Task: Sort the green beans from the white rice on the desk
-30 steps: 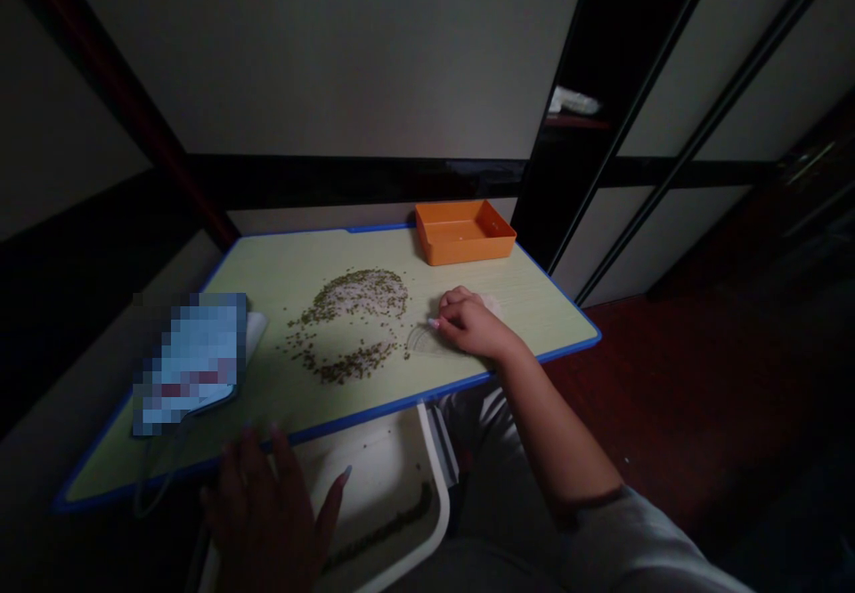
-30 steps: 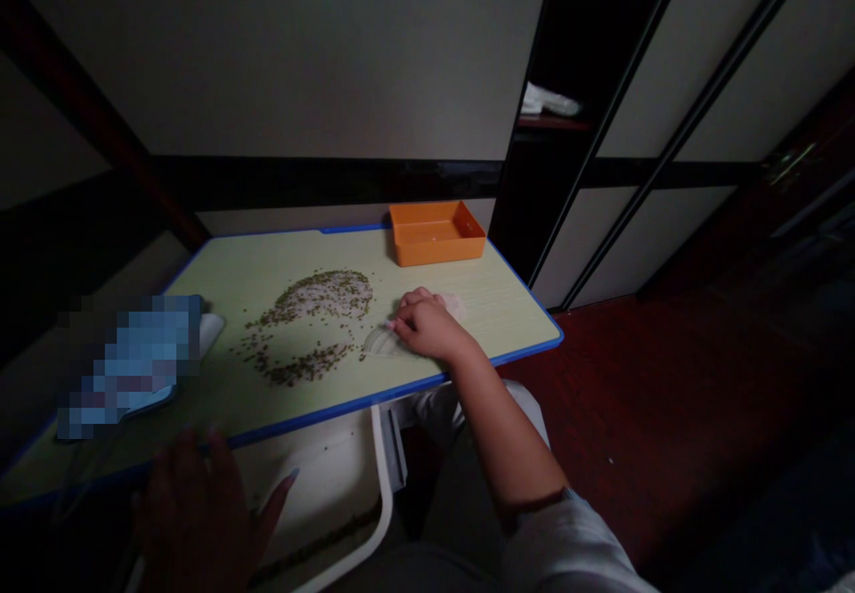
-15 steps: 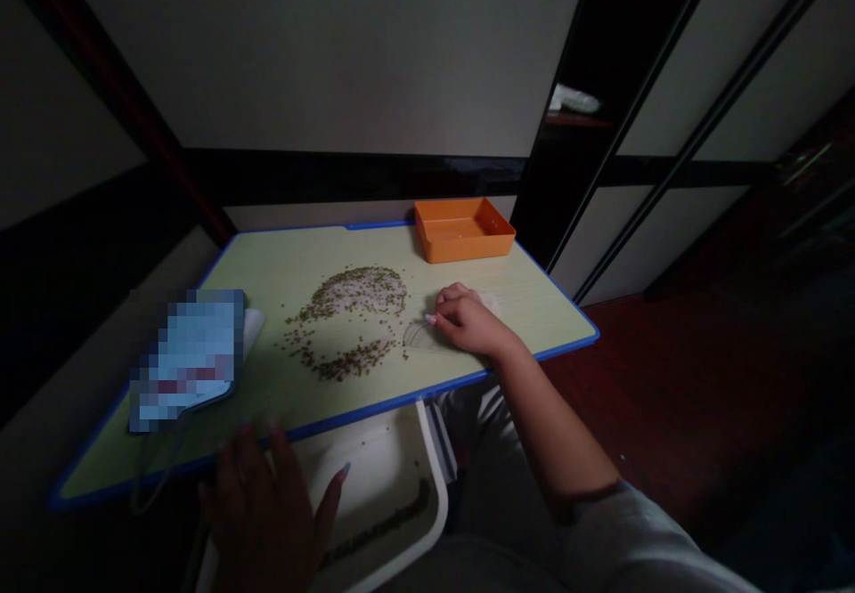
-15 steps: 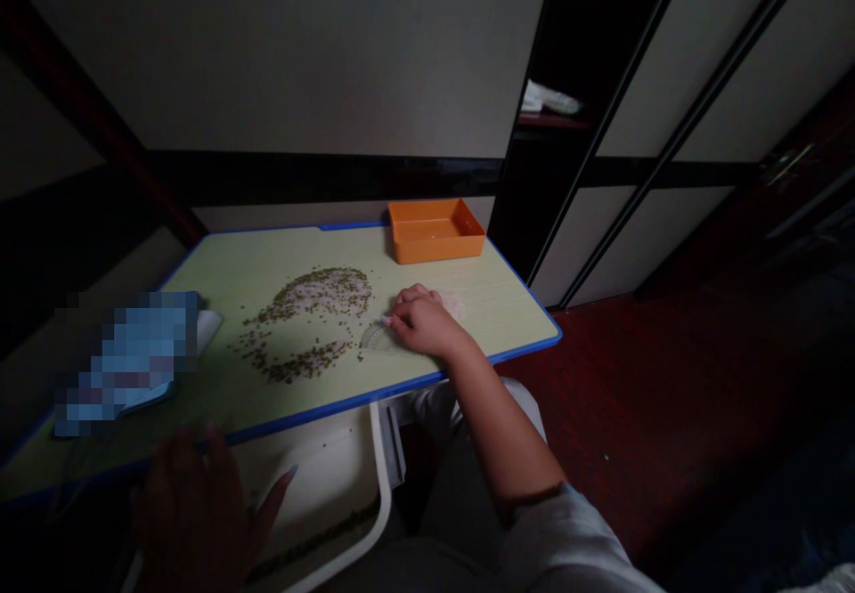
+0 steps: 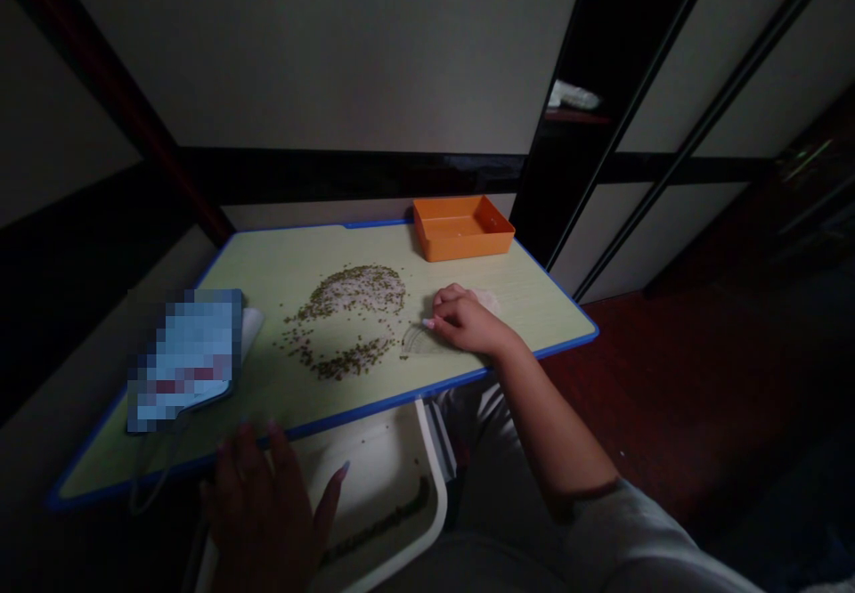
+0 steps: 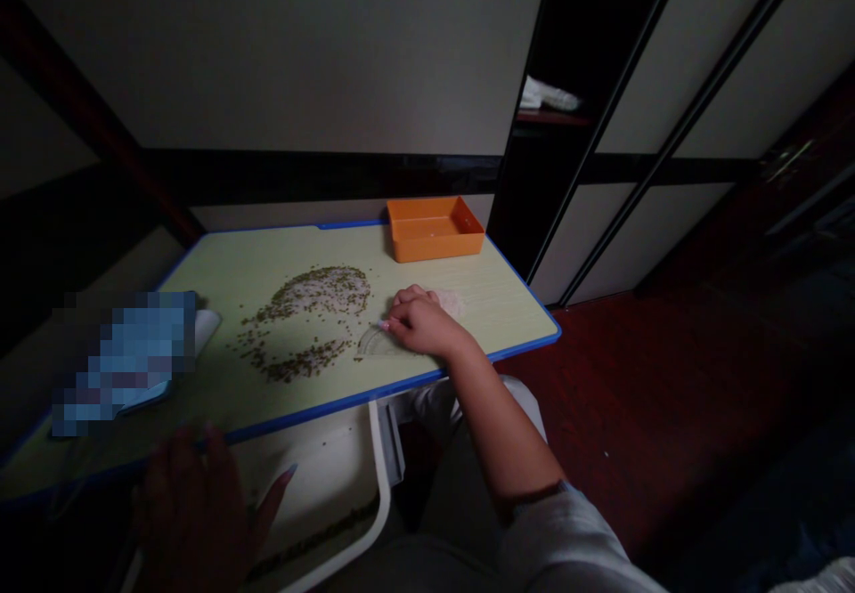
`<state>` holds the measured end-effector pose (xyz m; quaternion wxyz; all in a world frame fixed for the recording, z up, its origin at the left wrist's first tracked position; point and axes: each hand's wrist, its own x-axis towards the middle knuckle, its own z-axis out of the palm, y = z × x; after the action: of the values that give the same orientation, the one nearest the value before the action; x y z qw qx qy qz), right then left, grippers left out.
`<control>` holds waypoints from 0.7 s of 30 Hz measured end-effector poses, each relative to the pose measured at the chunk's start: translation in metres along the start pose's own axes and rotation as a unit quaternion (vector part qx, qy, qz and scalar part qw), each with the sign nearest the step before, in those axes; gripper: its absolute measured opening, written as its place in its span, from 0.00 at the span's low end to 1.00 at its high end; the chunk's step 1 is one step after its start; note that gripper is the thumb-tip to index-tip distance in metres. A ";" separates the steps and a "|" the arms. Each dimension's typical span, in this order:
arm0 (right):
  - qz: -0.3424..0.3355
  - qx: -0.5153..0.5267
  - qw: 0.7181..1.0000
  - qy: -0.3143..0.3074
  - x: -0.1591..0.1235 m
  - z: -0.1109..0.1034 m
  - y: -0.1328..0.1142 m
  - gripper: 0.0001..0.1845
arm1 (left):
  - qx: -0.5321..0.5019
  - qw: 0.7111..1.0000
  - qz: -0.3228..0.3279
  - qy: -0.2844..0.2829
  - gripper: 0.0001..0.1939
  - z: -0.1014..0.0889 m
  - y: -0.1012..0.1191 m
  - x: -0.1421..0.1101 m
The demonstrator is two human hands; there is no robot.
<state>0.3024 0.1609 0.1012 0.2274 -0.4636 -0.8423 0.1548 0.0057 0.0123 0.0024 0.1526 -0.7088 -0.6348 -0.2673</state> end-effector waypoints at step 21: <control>-0.035 0.006 0.999 -0.041 0.007 0.016 -0.034 0.16 | 0.001 1.000 0.002 0.007 0.47 -0.002 0.002 0.001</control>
<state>0.2665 0.1483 0.1052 0.2011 -0.4256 -0.8656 0.1706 0.0074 0.0122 0.0047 0.1580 -0.7081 -0.6325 -0.2715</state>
